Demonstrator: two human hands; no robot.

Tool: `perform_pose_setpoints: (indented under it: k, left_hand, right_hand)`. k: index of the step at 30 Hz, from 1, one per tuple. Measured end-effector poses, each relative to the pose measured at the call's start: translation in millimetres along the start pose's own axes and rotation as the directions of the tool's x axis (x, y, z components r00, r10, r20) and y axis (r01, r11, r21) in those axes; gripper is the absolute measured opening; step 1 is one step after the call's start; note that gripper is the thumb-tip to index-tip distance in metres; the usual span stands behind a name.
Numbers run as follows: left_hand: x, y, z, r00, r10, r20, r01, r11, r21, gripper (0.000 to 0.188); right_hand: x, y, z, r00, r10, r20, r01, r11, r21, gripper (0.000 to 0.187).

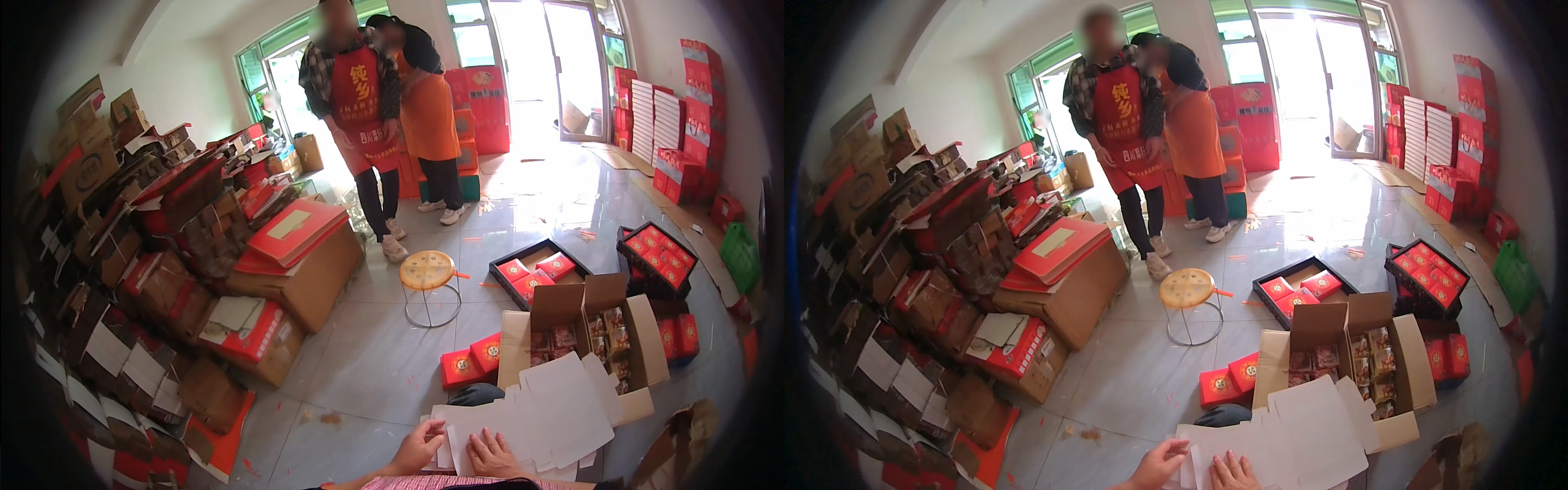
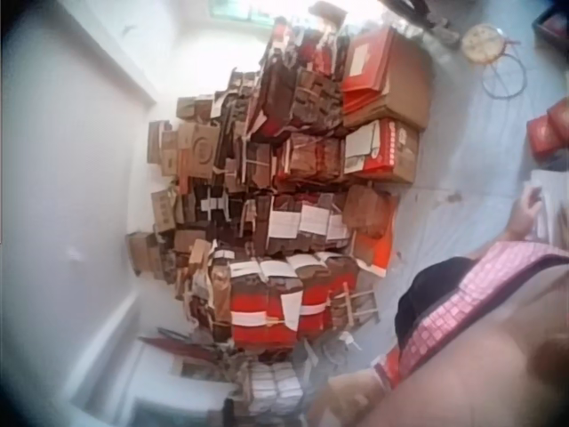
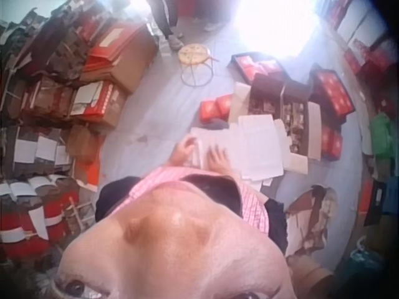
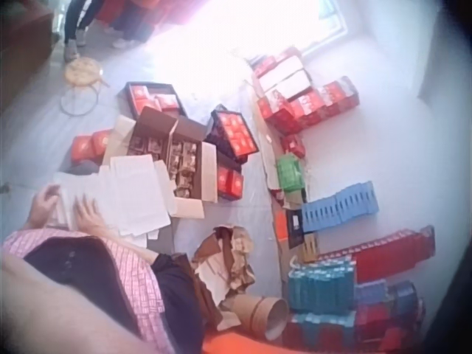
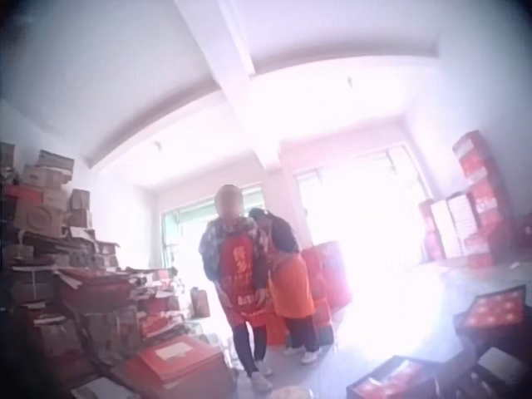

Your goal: The person sits on the floor and repeatedly folds flat white cardboard sheets into small red boxes, then places the finished boxes on the floor beside them. The person handles the cardboard by hand without using tools.

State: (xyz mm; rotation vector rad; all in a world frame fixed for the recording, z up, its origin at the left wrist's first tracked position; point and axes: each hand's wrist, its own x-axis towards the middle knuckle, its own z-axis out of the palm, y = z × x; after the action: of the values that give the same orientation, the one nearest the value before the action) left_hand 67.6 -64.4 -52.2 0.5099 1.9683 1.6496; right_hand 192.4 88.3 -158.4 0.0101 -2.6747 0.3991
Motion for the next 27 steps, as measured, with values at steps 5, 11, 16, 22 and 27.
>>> perform_pose_setpoints:
  k: [5,11,16,22,27]
  left_hand:
    - [1.7,30.4,-5.5,0.989,-0.104,0.108,0.092,0.989,0.115,0.034]
    - [32.9,25.2,-15.0,0.931,0.332,0.154,-0.362,0.892,0.271,0.068]
    - [64.8,110.4,14.0,0.701,0.529,0.478,-0.558,0.825,-0.095,0.065]
    - [82.5,114.4,40.2,0.772,0.423,0.475,-0.205,0.872,-0.445,0.021]
    - [77.9,151.8,51.8,0.792,0.514,0.330,-0.099,0.641,-0.761,0.020]
  right_hand:
    - [25.8,2.6,-89.0,0.922,-0.365,-0.126,0.373,0.927,0.046,0.028]
    - [55.2,-21.1,-168.7,0.921,0.188,-0.341,-0.015,0.892,0.452,0.010]
    - [65.1,-22.0,-229.4,0.799,0.585,-0.138,-0.184,0.456,0.871,0.005]
    - [45.6,-15.7,-249.9,0.807,-0.080,-0.585,0.272,0.930,0.249,0.018]
    - [30.9,22.3,-201.1,0.892,0.260,0.370,-0.445,0.353,0.823,0.021]
